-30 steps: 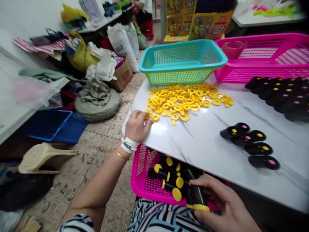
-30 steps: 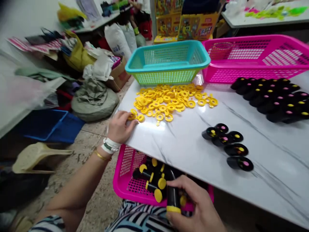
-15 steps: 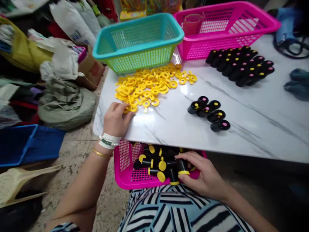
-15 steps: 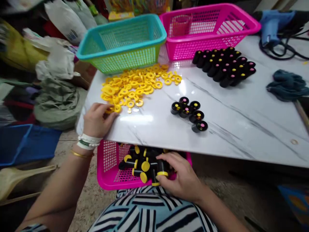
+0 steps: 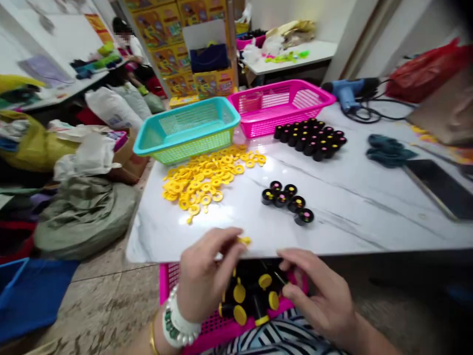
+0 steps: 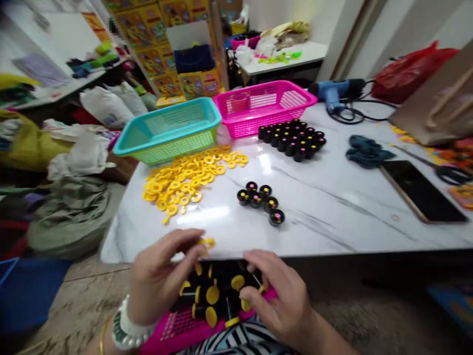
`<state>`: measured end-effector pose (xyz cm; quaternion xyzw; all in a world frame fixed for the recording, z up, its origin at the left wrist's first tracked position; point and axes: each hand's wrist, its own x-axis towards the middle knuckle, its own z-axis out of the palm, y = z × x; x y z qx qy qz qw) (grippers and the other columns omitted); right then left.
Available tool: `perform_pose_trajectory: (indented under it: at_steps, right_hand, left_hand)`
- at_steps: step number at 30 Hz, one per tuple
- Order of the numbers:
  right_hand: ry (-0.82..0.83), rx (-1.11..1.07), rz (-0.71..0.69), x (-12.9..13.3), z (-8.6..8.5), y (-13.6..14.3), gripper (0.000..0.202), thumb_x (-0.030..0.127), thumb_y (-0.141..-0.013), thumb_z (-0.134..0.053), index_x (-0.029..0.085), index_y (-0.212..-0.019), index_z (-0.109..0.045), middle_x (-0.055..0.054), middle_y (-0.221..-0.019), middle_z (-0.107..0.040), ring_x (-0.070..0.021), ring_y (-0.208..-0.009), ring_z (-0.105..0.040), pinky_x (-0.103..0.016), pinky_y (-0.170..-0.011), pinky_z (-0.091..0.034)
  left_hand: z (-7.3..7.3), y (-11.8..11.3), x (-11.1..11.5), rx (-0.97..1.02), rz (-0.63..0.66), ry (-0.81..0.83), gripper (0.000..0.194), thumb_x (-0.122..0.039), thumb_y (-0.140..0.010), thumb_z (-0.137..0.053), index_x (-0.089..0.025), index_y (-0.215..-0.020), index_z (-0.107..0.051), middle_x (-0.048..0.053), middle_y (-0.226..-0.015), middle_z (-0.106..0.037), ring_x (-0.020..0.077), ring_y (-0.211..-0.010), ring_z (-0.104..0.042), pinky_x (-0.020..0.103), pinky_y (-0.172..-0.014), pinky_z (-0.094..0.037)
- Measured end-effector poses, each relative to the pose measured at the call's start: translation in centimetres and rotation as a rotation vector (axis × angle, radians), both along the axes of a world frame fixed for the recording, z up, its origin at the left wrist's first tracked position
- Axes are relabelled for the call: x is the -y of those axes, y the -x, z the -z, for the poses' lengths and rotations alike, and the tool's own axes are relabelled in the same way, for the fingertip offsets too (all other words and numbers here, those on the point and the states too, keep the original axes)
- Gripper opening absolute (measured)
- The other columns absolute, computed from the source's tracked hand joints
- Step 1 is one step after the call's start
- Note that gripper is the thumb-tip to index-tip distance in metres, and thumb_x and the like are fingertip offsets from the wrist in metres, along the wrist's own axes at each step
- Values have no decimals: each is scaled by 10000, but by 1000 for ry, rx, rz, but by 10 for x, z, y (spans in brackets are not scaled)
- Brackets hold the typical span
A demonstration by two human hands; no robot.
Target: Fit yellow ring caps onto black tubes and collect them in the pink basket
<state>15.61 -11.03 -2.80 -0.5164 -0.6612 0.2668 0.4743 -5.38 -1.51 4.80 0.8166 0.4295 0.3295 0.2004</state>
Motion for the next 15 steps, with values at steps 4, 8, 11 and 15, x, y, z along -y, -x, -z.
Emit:
perform_pose_trajectory:
  at_steps: [4, 8, 11, 15]
  right_hand:
    - [353, -443, 58, -5, -15, -8, 189, 304, -884, -645, 226, -1052, -607, -23, -817, -675, -141, -615, -635, -246, -571, -547]
    - [319, -422, 239, -11, -23, -34, 137, 309, -857, -675, 195, -803, -621, -15, -746, -628, -133, -645, -598, -223, -577, -508]
    - [260, -430, 434, -19, -27, -61, 158, 322, -843, -683, 198, -775, -613, -67, -994, -680, -173, -830, -647, -249, -667, -537]
    - [423, -445, 369, -32, -27, -78, 208, 362, -832, -689, 188, -752, -609, -107, -1171, -675, -241, -1007, -656, -300, -753, -555]
  left_hand:
    - [11, -61, 19, 208, 283, 331, 94, -193, -902, -574, -207, -936, -661, 22, -851, -709, 138, -765, -659, 236, -684, -531]
    - [30, -93, 10, 241, 214, 430, 119, -270, -886, -615, -185, -963, -647, 36, -879, -663, 119, -684, -607, 242, -642, -507]
    - [38, -103, -3, 210, 150, 374, 279, -310, -841, -677, -167, -1068, -601, 44, -942, -624, 104, -638, -560, 256, -629, -497]
    - [46, -114, -16, 81, 161, 286, 380, -297, -802, -713, -157, -1128, -576, 55, -961, -608, 130, -670, -544, 308, -687, -507]
